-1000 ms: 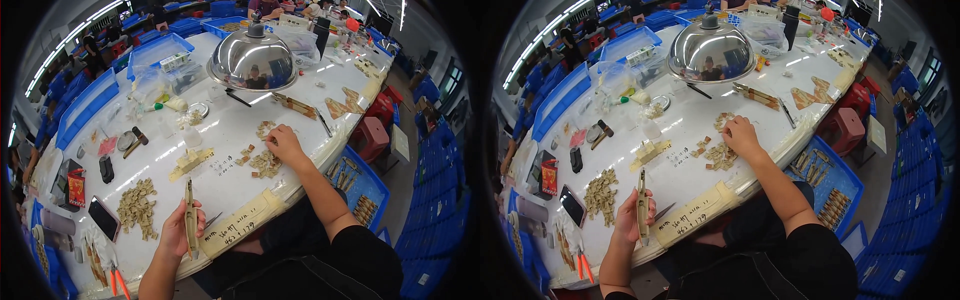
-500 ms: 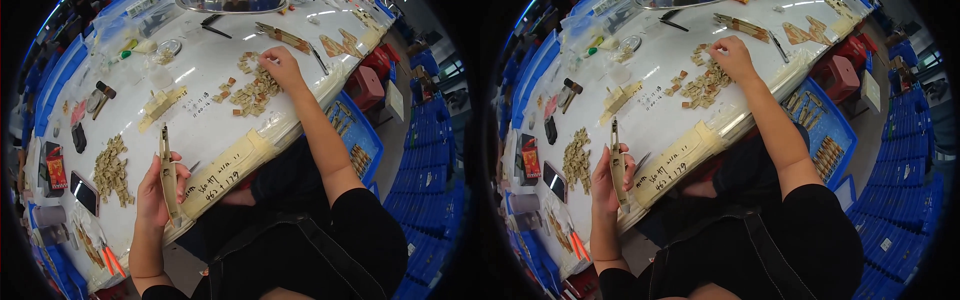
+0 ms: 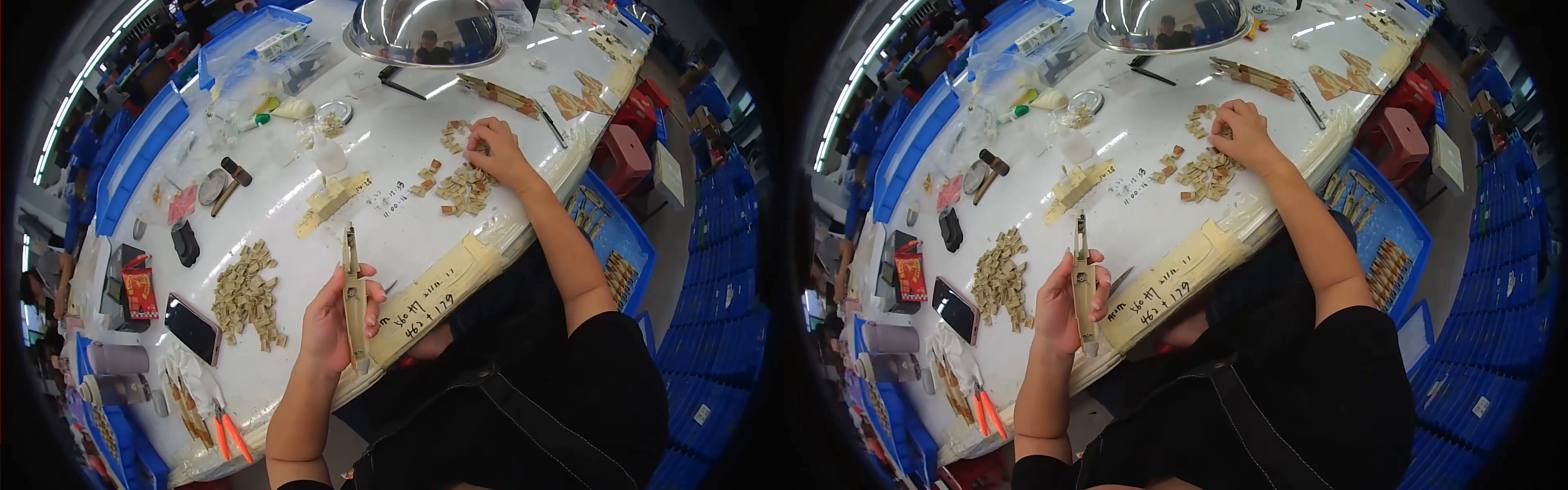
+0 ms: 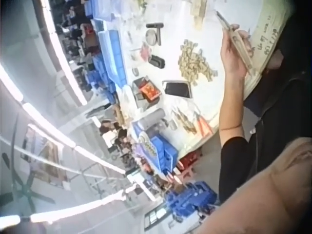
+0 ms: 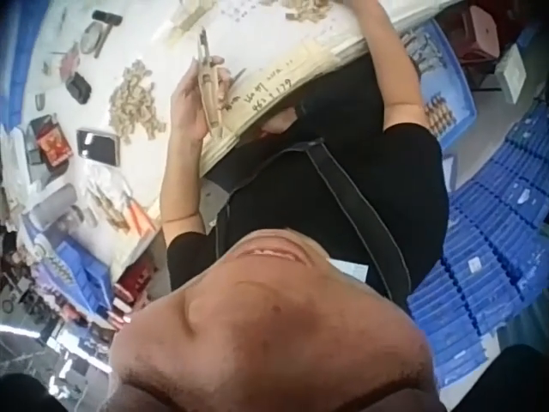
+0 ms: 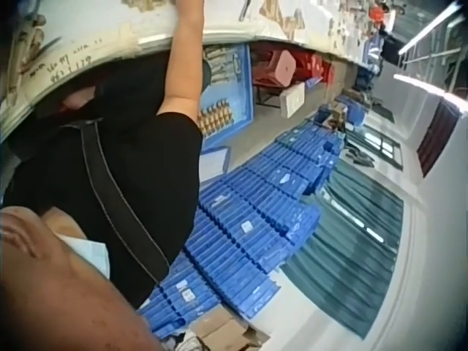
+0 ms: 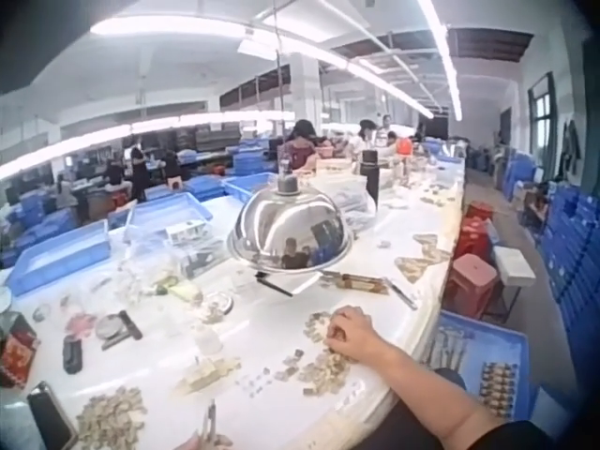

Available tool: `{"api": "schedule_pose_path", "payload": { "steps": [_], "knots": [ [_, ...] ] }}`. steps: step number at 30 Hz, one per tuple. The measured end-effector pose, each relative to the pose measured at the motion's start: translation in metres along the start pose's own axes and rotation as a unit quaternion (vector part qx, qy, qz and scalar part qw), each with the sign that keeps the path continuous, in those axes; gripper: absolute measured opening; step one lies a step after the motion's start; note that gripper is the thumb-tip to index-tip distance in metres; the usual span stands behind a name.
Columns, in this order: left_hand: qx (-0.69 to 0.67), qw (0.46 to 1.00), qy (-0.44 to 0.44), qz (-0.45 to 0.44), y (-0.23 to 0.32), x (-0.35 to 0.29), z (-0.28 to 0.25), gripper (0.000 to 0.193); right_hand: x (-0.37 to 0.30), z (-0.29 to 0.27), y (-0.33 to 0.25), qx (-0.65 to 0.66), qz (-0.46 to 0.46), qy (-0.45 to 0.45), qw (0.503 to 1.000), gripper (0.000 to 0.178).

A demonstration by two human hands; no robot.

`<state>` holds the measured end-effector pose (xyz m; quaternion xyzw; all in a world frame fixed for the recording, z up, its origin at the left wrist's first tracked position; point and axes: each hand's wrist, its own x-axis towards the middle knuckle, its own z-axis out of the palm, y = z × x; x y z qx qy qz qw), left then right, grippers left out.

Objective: Manually assembling small wooden components into larger structures at a factory workbench.

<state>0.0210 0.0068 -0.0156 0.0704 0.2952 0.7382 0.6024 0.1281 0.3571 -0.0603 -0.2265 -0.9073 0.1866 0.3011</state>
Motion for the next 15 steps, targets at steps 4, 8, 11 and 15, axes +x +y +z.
{"api": "schedule_pose_path", "payload": {
  "steps": [4,8,11,15],
  "knots": [
    [0.004,1.0,0.025,0.018,0.003,-0.008,-0.011,0.037,-0.002,0.015,-0.002,0.01,-0.022,-0.006,1.0,0.012],
    [0.021,0.999,0.029,0.016,0.006,0.001,-0.012,0.035,0.002,0.007,-0.021,0.076,-0.021,0.023,0.997,0.01],
    [0.047,0.998,0.044,0.003,0.006,0.0,-0.015,0.033,-0.001,0.002,-0.028,0.167,0.0,0.039,0.985,0.009],
    [0.041,0.997,0.05,-0.033,0.012,0.01,-0.022,0.033,0.001,-0.004,-0.033,0.279,0.109,0.03,0.953,0.007]
  ]
}}
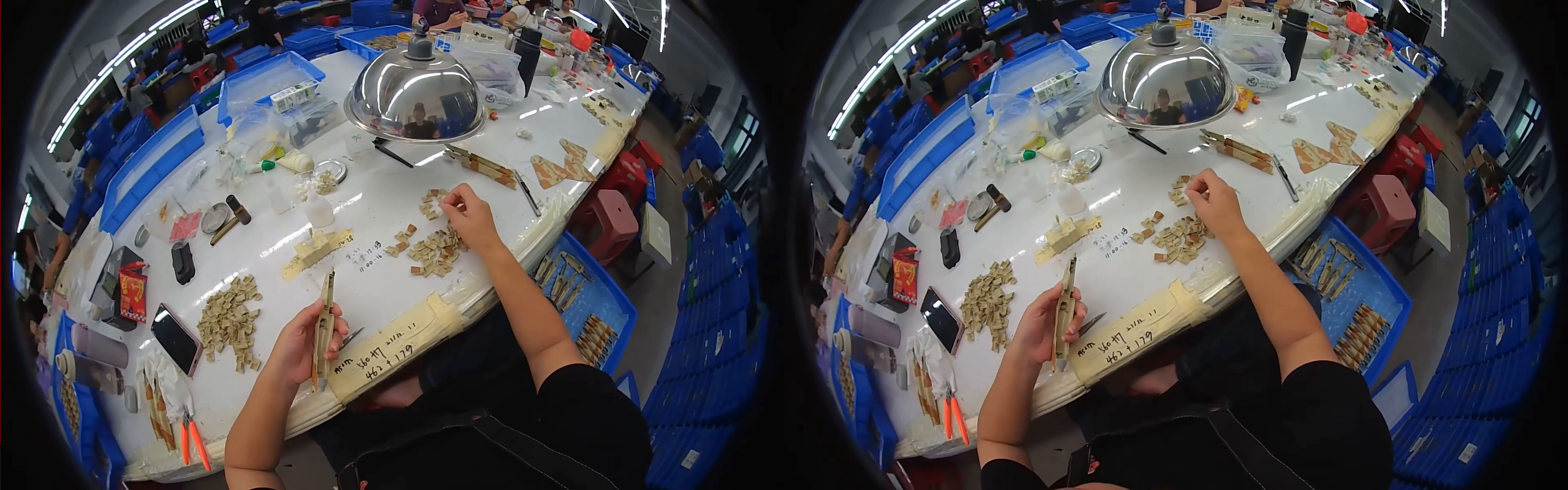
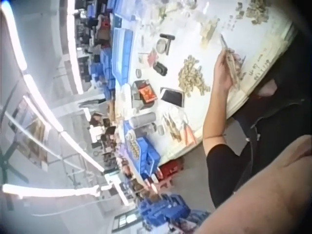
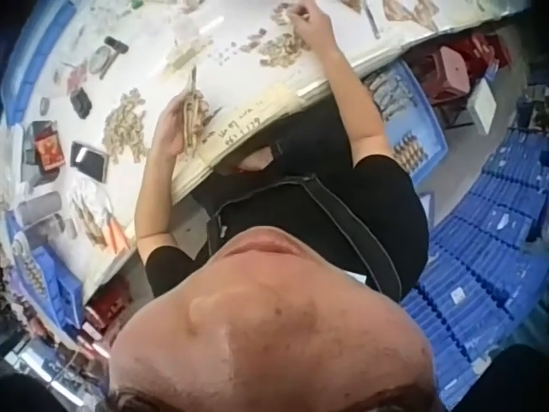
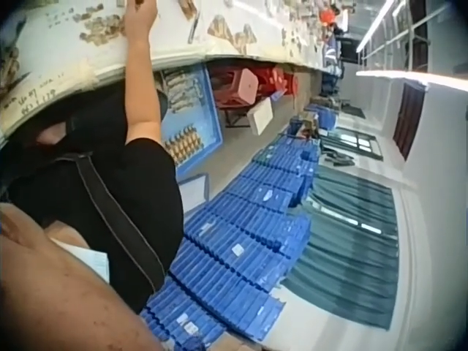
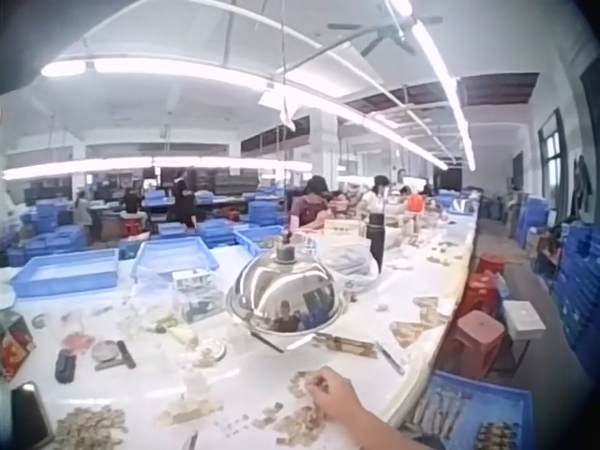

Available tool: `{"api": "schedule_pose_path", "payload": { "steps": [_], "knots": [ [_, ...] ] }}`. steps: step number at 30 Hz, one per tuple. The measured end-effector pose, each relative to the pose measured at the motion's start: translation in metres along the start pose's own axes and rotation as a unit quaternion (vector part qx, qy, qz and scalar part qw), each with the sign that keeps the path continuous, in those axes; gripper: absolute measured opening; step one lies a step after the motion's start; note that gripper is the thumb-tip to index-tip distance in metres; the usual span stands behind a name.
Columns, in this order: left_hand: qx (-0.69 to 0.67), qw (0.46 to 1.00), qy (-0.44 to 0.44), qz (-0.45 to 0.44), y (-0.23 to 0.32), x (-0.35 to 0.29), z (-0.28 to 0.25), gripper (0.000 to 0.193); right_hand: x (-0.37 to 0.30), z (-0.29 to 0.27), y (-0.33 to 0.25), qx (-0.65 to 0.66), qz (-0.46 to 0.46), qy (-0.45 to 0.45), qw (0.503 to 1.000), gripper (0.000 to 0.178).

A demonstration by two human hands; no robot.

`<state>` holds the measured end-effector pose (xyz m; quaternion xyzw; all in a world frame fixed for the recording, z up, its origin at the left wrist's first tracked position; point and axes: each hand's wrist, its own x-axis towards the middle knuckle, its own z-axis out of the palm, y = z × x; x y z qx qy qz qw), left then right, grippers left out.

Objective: Manually assembling small wooden components into larger structures at a factory workbench.

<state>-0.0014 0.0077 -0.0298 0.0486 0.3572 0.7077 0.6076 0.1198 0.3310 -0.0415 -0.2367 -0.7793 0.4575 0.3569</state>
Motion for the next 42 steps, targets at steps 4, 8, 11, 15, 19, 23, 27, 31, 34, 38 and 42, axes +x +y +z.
{"api": "schedule_pose_path", "payload": {
  "steps": [4,8,11,15,19,23,27,31,34,38,42],
  "knots": [
    [0.012,0.999,-0.024,-0.036,0.005,0.004,-0.005,0.033,0.005,-0.002,0.003,0.0,-0.039,0.012,0.999,0.007],
    [-0.022,0.997,-0.058,-0.035,0.004,-0.003,-0.004,0.032,0.007,-0.009,0.004,-0.008,-0.042,0.024,0.999,0.009],
    [-0.069,0.995,-0.075,-0.013,0.003,-0.013,-0.003,0.031,0.003,-0.009,-0.002,-0.011,-0.033,0.016,0.999,0.01],
    [-0.058,0.995,-0.086,0.013,0.007,-0.013,-0.001,0.033,-0.003,0.004,-0.018,0.094,0.025,0.001,0.995,0.009],
    [-0.016,0.998,-0.058,0.008,0.008,-0.014,-0.003,0.03,-0.015,0.047,-0.075,0.162,-0.026,-0.131,0.978,0.009],
    [0.009,1.0,0.003,0.028,0.01,-0.021,0.006,0.027,-0.013,0.094,-0.139,0.135,-0.117,-0.315,0.932,0.01],
    [0.052,0.998,0.043,0.011,0.016,-0.025,0.006,0.028,-0.017,0.122,-0.138,0.138,-0.134,-0.379,0.905,0.015],
    [0.053,0.997,0.06,-0.011,0.01,-0.022,0.009,0.034,-0.026,0.113,-0.117,0.151,-0.101,-0.37,0.911,0.019],
    [0.021,0.998,0.045,-0.026,0.008,-0.022,0.001,0.037,-0.026,0.111,-0.119,0.14,-0.06,-0.385,0.91,0.018],
    [0.015,0.999,0.031,-0.039,0.007,-0.02,0.004,0.04,-0.031,0.111,-0.113,0.113,-0.082,-0.413,0.9,0.016],
    [0.008,0.999,0.016,-0.047,0.005,-0.02,0.004,0.04,-0.035,0.114,-0.11,0.078,-0.147,-0.443,0.881,0.013]
  ]
}}
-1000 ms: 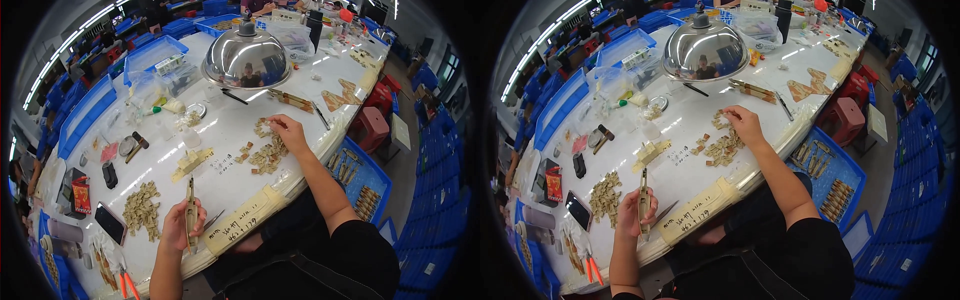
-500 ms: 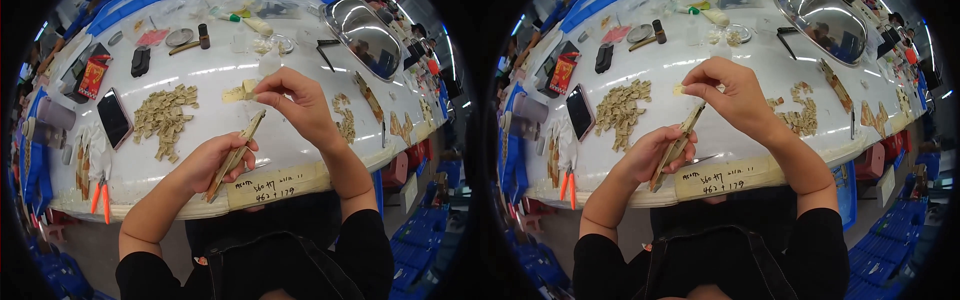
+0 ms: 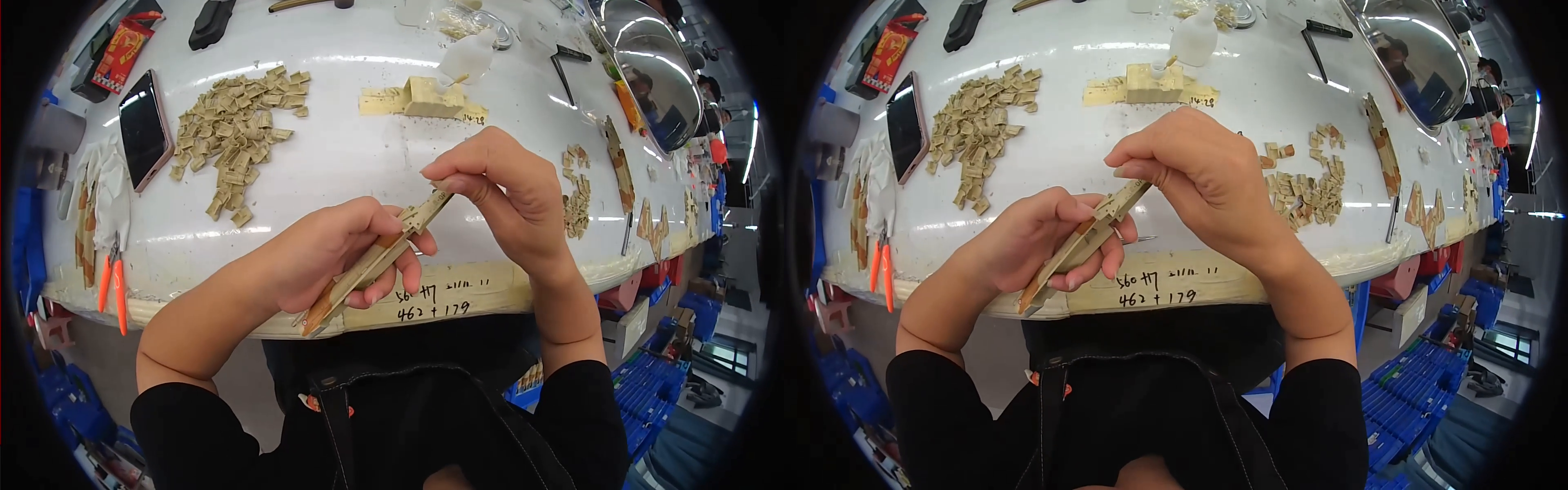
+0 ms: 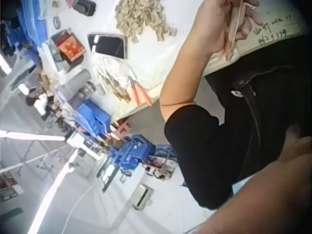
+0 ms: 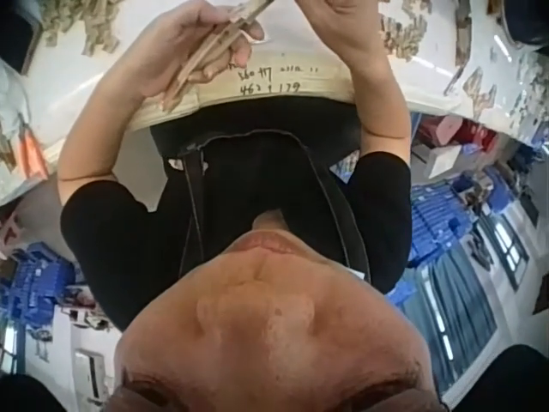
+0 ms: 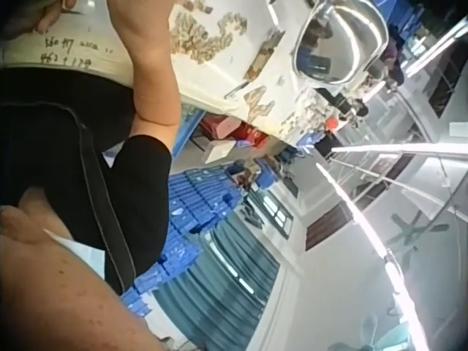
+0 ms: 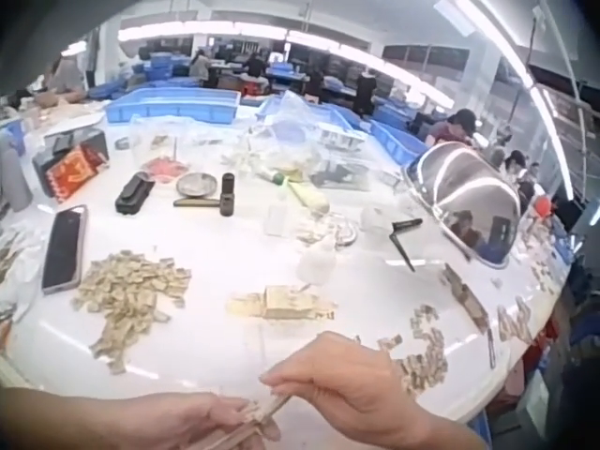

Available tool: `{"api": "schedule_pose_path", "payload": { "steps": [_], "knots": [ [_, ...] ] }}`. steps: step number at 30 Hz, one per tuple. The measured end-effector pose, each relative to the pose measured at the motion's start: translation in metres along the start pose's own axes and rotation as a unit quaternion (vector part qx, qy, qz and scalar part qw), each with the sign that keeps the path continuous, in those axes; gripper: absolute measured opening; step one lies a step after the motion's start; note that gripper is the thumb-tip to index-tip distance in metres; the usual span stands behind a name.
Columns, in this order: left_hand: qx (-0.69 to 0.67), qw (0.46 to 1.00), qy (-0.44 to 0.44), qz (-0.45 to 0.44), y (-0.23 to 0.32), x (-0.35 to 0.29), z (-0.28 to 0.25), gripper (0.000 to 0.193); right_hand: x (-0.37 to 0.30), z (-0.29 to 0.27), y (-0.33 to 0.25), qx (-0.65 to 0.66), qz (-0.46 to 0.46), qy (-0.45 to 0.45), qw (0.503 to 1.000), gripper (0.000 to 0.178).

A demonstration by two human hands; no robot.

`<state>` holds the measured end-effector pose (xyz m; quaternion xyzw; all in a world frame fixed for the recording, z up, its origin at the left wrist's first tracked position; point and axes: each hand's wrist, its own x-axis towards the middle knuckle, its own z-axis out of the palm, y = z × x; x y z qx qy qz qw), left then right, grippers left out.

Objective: Manually assembling small wooden components into larger structures at a factory workbench.

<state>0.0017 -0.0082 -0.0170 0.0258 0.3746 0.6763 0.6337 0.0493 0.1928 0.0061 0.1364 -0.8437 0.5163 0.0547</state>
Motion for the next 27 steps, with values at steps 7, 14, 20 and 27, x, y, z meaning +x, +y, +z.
{"api": "schedule_pose_path", "payload": {
  "steps": [7,14,20,27],
  "knots": [
    [-0.058,0.997,-0.047,-0.002,-0.001,-0.001,-0.002,0.038,-0.002,0.014,0.002,-0.021,-0.028,-0.033,0.999,0.01],
    [-0.108,0.992,-0.06,0.003,0.0,-0.003,-0.001,0.038,-0.003,0.016,0.001,0.009,0.0,-0.04,0.999,0.007],
    [-0.101,0.993,-0.057,0.004,0.001,-0.004,-0.002,0.037,-0.002,0.016,0.001,0.004,-0.01,-0.041,0.999,0.007],
    [-0.085,0.995,-0.056,0.012,-0.001,-0.002,-0.004,0.036,-0.001,0.015,-0.001,-0.021,-0.021,-0.041,0.999,0.008]
  ]
}}
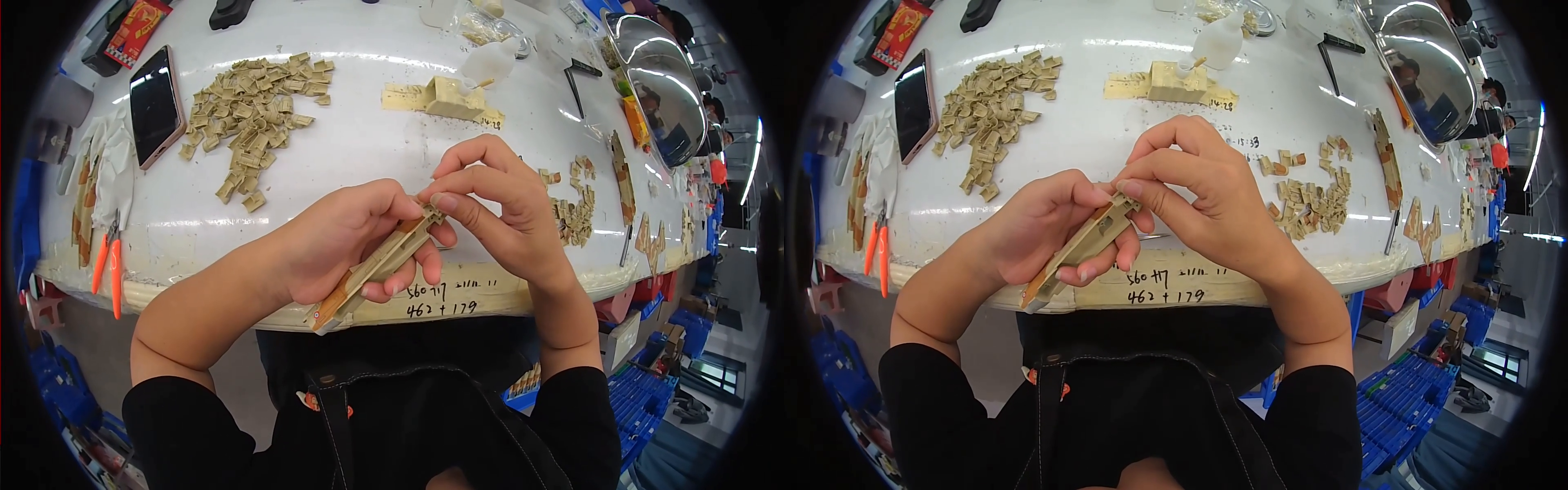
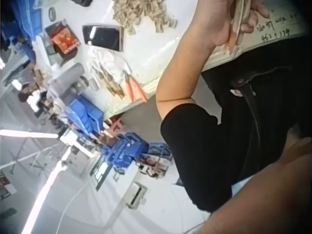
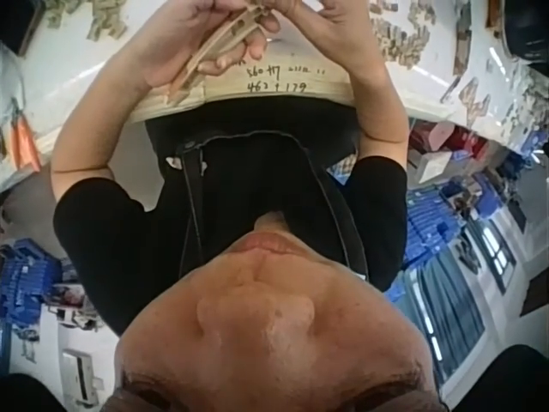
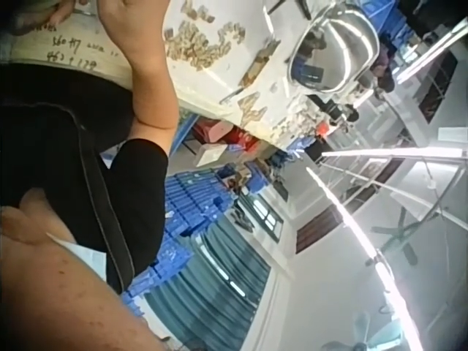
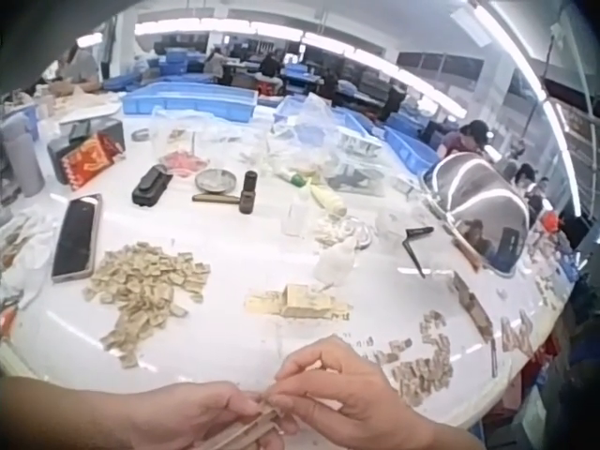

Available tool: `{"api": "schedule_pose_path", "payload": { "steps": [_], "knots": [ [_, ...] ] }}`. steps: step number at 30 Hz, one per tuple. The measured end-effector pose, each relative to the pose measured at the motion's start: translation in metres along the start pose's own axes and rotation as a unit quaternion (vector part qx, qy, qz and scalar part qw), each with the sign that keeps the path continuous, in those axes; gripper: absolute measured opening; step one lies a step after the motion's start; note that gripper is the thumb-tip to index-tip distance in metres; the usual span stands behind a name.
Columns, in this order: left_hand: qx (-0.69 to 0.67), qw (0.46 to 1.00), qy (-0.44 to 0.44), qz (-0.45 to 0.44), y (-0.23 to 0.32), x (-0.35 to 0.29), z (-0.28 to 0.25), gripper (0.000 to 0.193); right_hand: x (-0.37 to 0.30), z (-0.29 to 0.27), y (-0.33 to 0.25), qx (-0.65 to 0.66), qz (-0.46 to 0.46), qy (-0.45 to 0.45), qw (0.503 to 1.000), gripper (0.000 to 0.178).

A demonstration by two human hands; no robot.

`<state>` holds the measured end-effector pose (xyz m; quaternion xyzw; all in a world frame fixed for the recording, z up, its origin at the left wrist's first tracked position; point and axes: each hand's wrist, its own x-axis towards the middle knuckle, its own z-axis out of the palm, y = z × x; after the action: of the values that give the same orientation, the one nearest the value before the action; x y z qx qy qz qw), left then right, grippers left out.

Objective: Manually assembling small wooden components into larger structures at a factory workbench.

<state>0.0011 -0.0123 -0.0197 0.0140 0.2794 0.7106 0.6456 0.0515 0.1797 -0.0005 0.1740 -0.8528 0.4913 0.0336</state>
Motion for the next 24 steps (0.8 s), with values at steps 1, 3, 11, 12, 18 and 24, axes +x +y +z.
{"api": "schedule_pose_path", "payload": {
  "steps": [1,3,11,12,18,24],
  "knots": [
    [0.002,1.0,0.001,-0.002,-0.0004,0.0001,-0.0001,0.036,-0.0002,-0.0002,-0.0005,-0.009,-0.004,0.0,1.0,0.008],
    [0.0,1.0,0.004,-0.003,0.0001,-0.0004,0.0006,0.036,-0.0001,-0.0008,-0.0015,-0.008,-0.005,-0.002,1.0,0.008],
    [-0.019,1.0,0.018,-0.01,-0.0014,0.0006,0.0001,0.036,-0.001,0.0003,-0.0039,-0.04,-0.007,0.003,0.999,0.009],
    [-0.02,1.0,0.018,-0.007,-0.0009,0.0001,0.0004,0.036,-0.001,0.0006,-0.0045,-0.041,-0.009,0.001,0.999,0.009],
    [0.001,1.0,-0.001,-0.012,0.0012,-0.0018,0.0019,0.037,-0.0002,0.0012,-0.0061,-0.004,0.01,0.017,1.0,0.006],
    [0.016,0.999,0.033,-0.02,0.0003,-0.0013,0.0028,0.038,0.0016,0.0004,-0.0051,-0.052,-0.025,0.007,0.998,0.006]
  ]
}}
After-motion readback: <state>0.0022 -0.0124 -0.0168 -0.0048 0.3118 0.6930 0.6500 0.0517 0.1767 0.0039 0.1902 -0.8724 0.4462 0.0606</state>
